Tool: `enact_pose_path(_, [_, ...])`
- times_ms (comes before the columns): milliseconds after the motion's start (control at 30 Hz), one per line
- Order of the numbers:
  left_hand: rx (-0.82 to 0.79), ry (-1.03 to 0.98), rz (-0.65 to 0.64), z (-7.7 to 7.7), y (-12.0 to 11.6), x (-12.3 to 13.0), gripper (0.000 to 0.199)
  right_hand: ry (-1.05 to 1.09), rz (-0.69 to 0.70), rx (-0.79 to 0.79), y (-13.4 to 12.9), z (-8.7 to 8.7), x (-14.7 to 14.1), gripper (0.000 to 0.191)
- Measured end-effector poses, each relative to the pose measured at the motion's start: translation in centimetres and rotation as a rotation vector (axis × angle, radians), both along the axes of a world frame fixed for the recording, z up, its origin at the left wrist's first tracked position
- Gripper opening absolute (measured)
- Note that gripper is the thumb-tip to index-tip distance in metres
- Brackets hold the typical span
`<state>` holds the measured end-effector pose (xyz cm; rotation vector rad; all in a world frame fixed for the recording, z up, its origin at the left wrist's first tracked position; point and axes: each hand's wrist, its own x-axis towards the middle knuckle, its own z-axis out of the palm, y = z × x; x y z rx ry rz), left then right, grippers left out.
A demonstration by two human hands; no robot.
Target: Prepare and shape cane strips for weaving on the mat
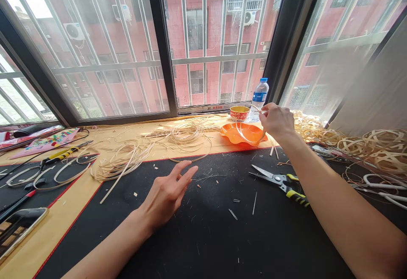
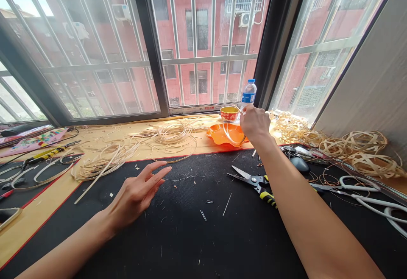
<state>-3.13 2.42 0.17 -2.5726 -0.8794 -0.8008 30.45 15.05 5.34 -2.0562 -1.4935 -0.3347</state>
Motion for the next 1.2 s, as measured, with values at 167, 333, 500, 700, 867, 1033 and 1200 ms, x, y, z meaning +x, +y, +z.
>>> enact_pose_path(167, [0.015,0.003,0.006,-0.1,0.0,0.0,0.033,-0.015,0.033,0.053,-0.1,0.0,-0.1,0.028])
enact_pose_path(333, [0.033,0.003,0.004,-0.1,0.1,0.0,0.032,-0.094,0.159,0.121,0.0,-0.3,-0.5,0.027])
enact_pose_path(500, [0.039,0.007,0.007,0.0,0.0,0.1,0.031,-0.211,0.393,0.17,0.5,-0.8,-1.4,0.035])
enact_pose_path(700, [0.029,0.016,0.019,0.0,-0.1,-0.1,0.033,-0.307,0.584,0.22,0.7,-0.9,-1.5,0.045])
enact_pose_path(867, [0.021,0.011,0.01,0.0,0.0,-0.1,0.034,-0.34,0.66,0.236,0.8,-0.9,-1.4,0.044])
enact_pose_path(1033, [0.007,0.001,0.006,0.1,0.0,-0.1,0.033,-0.336,0.697,0.219,1.1,-1.3,-1.1,0.049])
enact_pose_path(1200, [0.008,0.002,-0.001,0.1,0.0,-0.1,0.033,-0.326,0.715,0.197,1.4,-2.0,-0.8,0.048])
